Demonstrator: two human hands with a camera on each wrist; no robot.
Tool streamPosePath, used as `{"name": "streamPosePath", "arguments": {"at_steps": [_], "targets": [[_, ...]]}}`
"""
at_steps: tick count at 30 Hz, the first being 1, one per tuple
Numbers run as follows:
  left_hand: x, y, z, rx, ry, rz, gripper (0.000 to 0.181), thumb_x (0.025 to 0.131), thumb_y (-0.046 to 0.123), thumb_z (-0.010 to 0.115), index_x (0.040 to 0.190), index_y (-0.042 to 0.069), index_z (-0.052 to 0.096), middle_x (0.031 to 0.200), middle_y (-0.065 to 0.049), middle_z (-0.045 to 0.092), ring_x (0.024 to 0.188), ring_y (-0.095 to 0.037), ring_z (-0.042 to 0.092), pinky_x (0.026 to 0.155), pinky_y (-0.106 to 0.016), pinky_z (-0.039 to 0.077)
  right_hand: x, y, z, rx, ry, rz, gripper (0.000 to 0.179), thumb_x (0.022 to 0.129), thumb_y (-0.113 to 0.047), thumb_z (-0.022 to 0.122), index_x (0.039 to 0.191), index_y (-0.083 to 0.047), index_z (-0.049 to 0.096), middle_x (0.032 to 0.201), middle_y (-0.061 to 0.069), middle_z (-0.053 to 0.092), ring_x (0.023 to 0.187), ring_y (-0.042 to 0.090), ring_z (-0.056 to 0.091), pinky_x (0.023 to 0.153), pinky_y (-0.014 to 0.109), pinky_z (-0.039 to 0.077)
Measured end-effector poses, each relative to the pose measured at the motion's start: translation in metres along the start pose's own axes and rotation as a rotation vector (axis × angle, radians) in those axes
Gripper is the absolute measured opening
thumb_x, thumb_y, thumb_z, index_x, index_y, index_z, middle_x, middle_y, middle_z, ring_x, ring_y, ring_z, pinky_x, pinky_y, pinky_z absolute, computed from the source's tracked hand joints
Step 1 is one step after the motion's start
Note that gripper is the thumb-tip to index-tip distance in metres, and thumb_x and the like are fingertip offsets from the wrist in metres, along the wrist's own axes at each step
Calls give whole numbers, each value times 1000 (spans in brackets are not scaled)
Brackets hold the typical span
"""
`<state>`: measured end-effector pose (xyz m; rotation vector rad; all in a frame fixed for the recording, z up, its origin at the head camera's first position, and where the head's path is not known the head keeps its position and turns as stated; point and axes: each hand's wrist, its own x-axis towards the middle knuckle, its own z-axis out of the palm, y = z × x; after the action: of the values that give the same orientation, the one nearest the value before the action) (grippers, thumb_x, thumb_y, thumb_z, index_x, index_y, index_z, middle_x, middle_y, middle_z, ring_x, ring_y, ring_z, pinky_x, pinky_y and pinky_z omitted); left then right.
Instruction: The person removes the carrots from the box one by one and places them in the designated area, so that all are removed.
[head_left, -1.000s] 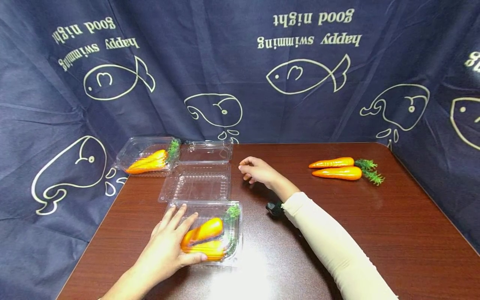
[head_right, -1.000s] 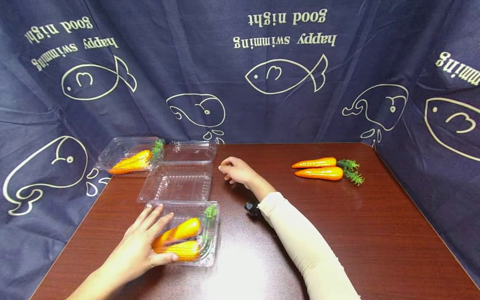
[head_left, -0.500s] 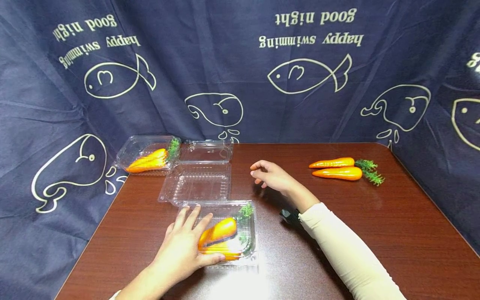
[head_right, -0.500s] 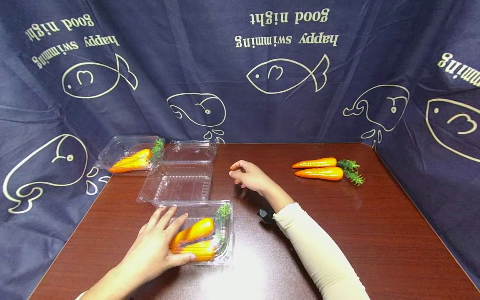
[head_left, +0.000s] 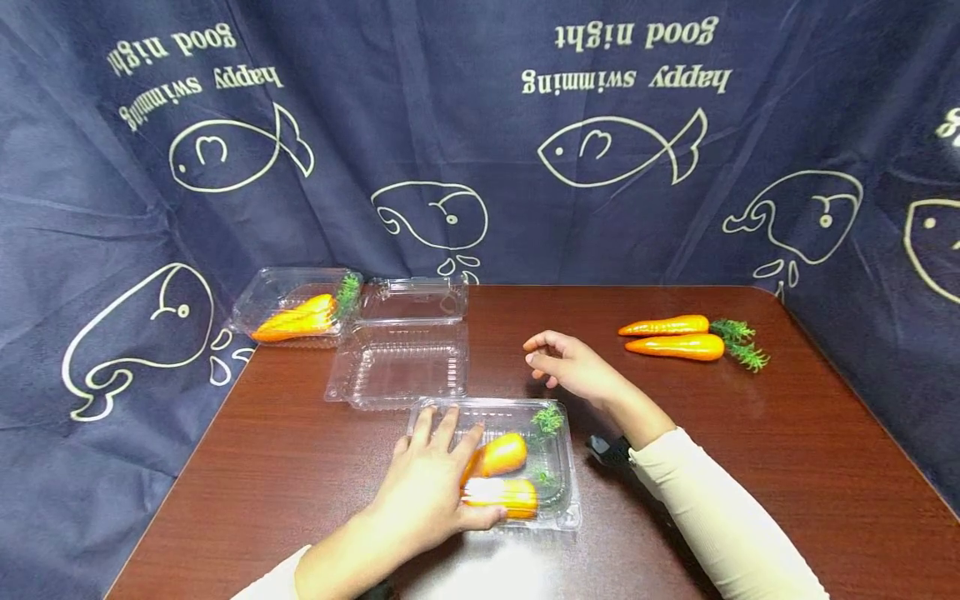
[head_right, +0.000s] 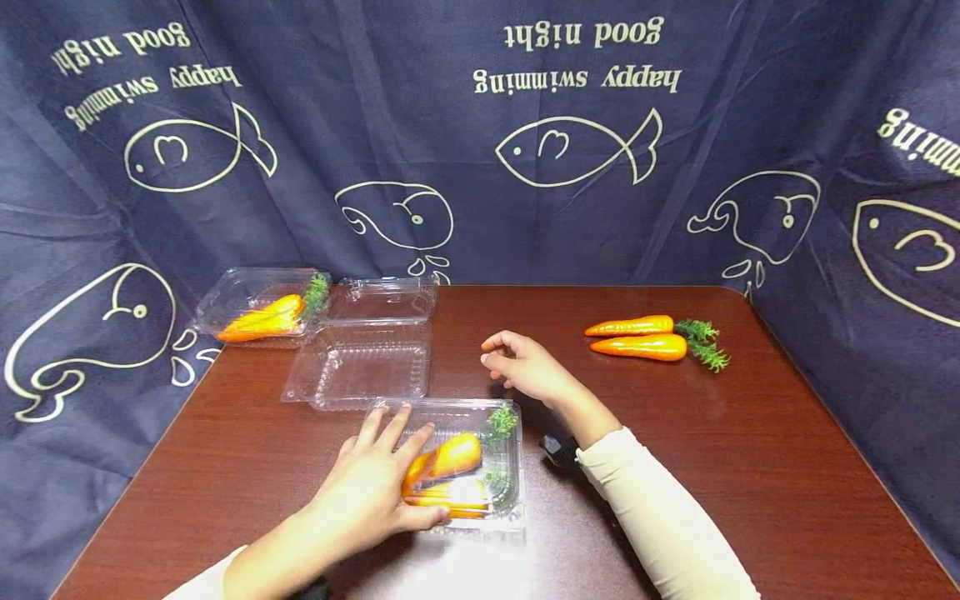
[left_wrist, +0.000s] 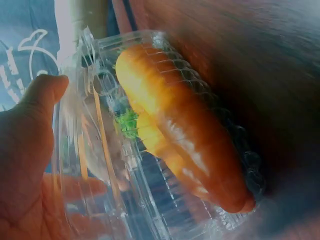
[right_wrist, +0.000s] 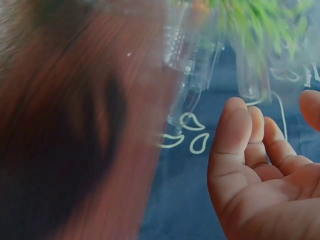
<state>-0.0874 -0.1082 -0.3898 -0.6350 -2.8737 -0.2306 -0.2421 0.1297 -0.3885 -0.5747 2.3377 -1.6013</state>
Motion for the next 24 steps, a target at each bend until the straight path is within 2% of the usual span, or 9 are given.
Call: {"name": "streamPosePath", "arguments": {"at_steps": [5,11,18,24], "targets": [[9,18,4,10,-9,25,94,67,77,69,137,16,59,141,-22,50,129,-50,41,89,-64,47,-9,7,-4,-12,-5,16,31,98,-12,57,124,5,56,120,28,58,100,44,61,75,40,53],[17,35,7,53,-5,37,95,68,79,66,139,17,57,140,-20,51,128,-48,42,89,-60,48,-15,11,-11,-57,-50,13,34,98,-14,59,125,6,55,113,26,61,99,39,62,78,42,53],[29,49,9,78,-44,48,95,71,81,62,143,19,54,144,-18,48,132,-44,40,92,-57,47,-25,14,-29,-74,-52,22,33,99,-16,59,126,4,55,119,27,59,102,41,63,80,43,54],[36,58,12,84,-44,54,95,72,83,60,143,21,54,145,-18,47,132,-44,40,92,-58,46,-35,19,-43,-101,-62,48,36,99,-18,59,128,4,54,118,26,61,101,38,63,80,42,53]]}}
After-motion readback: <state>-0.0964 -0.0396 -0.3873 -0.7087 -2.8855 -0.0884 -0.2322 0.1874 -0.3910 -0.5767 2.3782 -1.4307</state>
